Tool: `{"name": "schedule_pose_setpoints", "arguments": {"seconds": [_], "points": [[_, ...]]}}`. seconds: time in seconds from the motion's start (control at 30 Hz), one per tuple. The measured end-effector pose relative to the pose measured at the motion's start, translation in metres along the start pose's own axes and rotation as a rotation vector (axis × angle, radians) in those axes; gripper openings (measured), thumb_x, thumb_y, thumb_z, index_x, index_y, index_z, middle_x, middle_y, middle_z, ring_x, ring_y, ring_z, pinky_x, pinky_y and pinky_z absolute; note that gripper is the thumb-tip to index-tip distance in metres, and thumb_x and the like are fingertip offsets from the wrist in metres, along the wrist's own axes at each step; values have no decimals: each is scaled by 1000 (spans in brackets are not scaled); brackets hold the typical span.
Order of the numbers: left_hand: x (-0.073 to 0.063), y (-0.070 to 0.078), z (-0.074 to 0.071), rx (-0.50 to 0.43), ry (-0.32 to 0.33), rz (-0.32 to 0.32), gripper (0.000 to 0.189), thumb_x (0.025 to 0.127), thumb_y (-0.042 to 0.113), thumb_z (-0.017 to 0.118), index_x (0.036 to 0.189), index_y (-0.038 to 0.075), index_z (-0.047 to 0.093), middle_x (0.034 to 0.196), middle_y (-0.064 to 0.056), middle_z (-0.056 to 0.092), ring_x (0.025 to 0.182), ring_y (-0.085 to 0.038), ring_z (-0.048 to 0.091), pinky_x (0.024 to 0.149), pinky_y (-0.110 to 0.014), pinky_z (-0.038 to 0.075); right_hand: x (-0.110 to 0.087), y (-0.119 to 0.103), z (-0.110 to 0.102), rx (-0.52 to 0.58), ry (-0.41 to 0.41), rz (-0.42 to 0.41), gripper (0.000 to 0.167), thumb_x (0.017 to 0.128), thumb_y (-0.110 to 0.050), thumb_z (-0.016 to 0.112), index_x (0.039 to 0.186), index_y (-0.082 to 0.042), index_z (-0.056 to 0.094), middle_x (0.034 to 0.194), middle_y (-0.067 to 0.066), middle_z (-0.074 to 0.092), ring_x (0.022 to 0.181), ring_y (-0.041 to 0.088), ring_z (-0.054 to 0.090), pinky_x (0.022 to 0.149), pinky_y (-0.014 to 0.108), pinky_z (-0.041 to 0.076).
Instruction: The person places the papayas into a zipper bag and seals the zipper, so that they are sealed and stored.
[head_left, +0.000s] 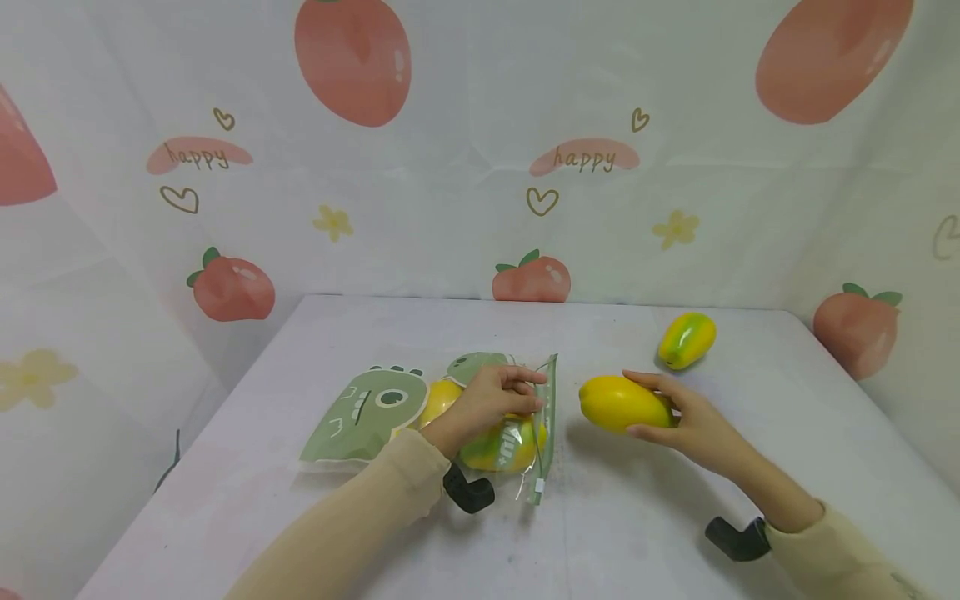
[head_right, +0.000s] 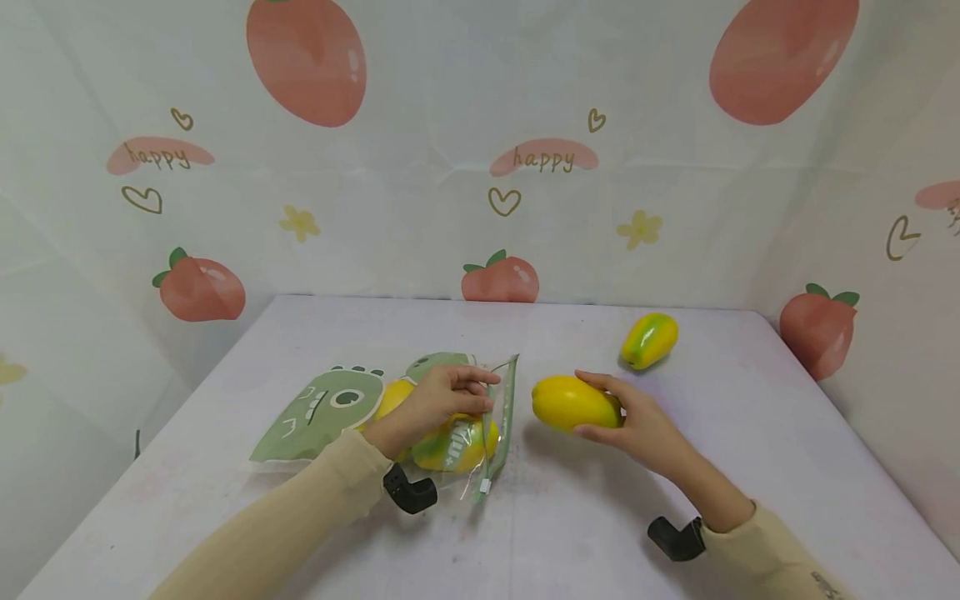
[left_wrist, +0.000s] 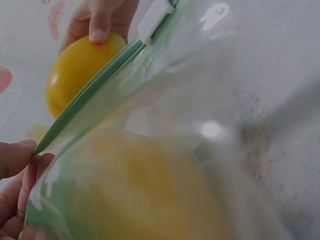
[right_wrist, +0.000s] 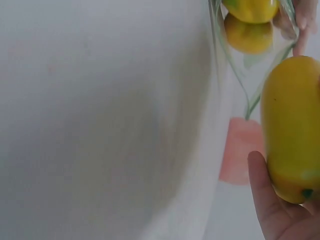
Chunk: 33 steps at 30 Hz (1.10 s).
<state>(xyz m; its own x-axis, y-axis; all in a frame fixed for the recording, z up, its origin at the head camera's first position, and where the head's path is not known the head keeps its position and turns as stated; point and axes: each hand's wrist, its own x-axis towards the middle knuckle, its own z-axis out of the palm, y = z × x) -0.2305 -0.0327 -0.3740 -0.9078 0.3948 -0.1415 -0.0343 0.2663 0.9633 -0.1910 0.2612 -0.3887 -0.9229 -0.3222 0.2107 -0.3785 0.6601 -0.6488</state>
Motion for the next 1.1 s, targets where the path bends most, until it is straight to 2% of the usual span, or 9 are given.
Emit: {"name": "schedule_pose_setpoints", "arguments": {"seconds": [0.2,0.37,0.57,1.1], "points": [[-1,1,0,-13,-3,7,36,85,8,72,120,4,66,85,-1,61,73,-11,56,72,-19,53,3,-5,8,0,-4,7,66,84,-33,74,142,-15,48,138,12,54,115,30,57,91,36,49],[-1,0,0,-11,-6,11,36,85,8,72,120,4,66,84,-1,61,73,-11,56,73,-20,53,5,-9,15,52,-35,17,66,83,-32,75,141,-14,49,137,12,55,112,29,57,87,29,51],[0,-1,0,4,0,18,35,85,9,72,119,5,67,84,-1,62,73,-11,57,71,-19,52,9,-13,22,51,-42,0,65,82,-32,76,139,-11,51,135,13,57,110,29,58,90,44,49],[-1,-1,0,7,-6,9,36,86,8,70,121,5,65,86,-2,63,75,-12,58,73,-19,52,19,-13,39,27,-54,41,67,81,-35,77,138,-11,52,134,13,57,107,27,57,93,49,48]]}}
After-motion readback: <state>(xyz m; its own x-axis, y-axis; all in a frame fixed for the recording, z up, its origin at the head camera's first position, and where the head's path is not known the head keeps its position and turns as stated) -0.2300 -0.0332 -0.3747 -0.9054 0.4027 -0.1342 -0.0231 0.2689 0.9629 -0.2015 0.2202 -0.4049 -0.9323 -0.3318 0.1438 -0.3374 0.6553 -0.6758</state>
